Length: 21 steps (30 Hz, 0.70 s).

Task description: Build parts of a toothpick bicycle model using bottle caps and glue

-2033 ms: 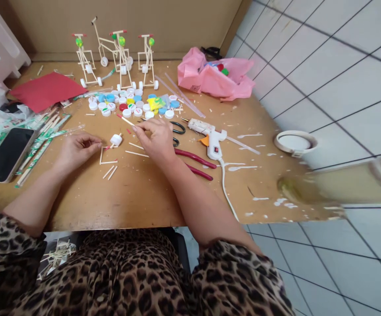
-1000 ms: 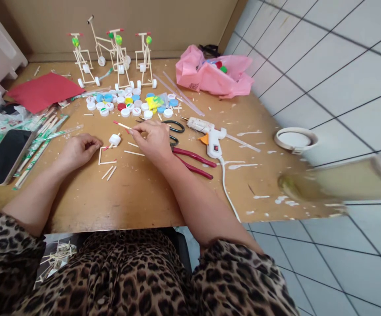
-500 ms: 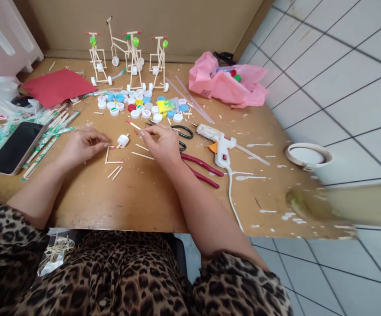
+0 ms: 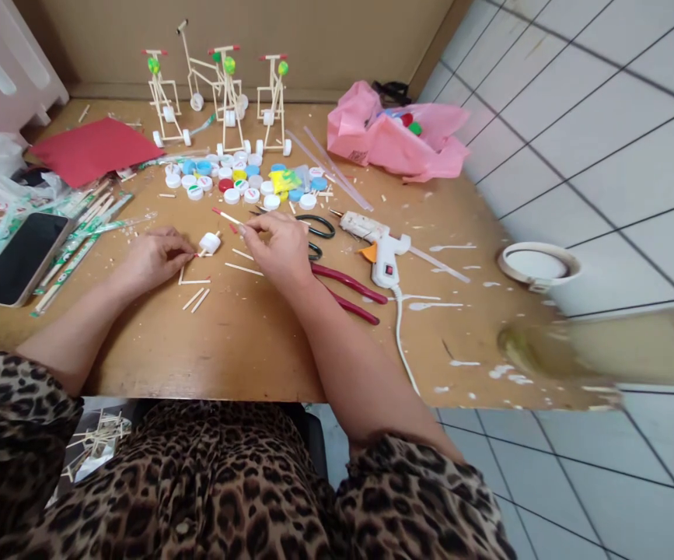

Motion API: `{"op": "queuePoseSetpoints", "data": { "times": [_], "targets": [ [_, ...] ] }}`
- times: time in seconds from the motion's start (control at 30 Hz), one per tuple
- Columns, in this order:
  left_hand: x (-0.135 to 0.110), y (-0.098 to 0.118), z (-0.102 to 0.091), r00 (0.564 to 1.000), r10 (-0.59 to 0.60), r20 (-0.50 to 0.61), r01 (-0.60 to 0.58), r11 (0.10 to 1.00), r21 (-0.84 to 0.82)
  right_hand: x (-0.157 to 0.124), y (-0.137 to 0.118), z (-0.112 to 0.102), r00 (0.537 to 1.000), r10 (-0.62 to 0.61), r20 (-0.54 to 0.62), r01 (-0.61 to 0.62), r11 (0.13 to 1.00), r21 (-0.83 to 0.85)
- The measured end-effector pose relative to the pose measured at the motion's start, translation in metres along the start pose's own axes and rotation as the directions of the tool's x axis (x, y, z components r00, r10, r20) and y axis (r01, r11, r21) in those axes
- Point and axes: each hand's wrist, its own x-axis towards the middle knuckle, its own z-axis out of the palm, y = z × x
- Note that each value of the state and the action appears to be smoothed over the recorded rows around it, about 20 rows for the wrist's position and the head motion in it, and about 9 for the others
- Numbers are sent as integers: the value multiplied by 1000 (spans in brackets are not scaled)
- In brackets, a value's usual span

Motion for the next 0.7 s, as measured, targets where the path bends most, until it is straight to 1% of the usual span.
{"op": "queuePoseSetpoints", "data": {
  "times": [0.1,0.2,0.3,0.37,0.43,0.5,0.6,0.63,0.7],
  "targets": [
    [-3,1,-1,998,58,-13,-57,996,74,0,0,0,1000,-13,-9,12,1000,-10],
    [-5,5,-3,993,116,-4,-113,979,168,0,1,0,999,-27,-22,26,999,-37],
    [-6,8,-3,988,153,7,-151,963,223,0,2,1,999,-20,-26,17,993,-114],
    [-7,9,-3,988,155,0,-151,962,227,0,3,1,1000,-9,-22,5,983,-184],
    [-7,7,-3,992,125,-25,-117,972,205,0,5,1,1000,-2,-4,1,969,-247],
    [-6,3,-4,995,63,-77,-50,987,155,-1,7,1,1000,6,22,1,955,-298],
    [-5,-1,-7,987,-40,-153,44,999,21,-2,11,3,999,13,42,3,934,-358],
    [-5,-1,-8,986,-63,-154,59,998,-31,-2,12,3,999,12,43,4,928,-372],
    [-3,-1,-9,991,-82,-104,69,990,-122,-2,13,4,999,9,41,7,922,-387]
  ]
}}
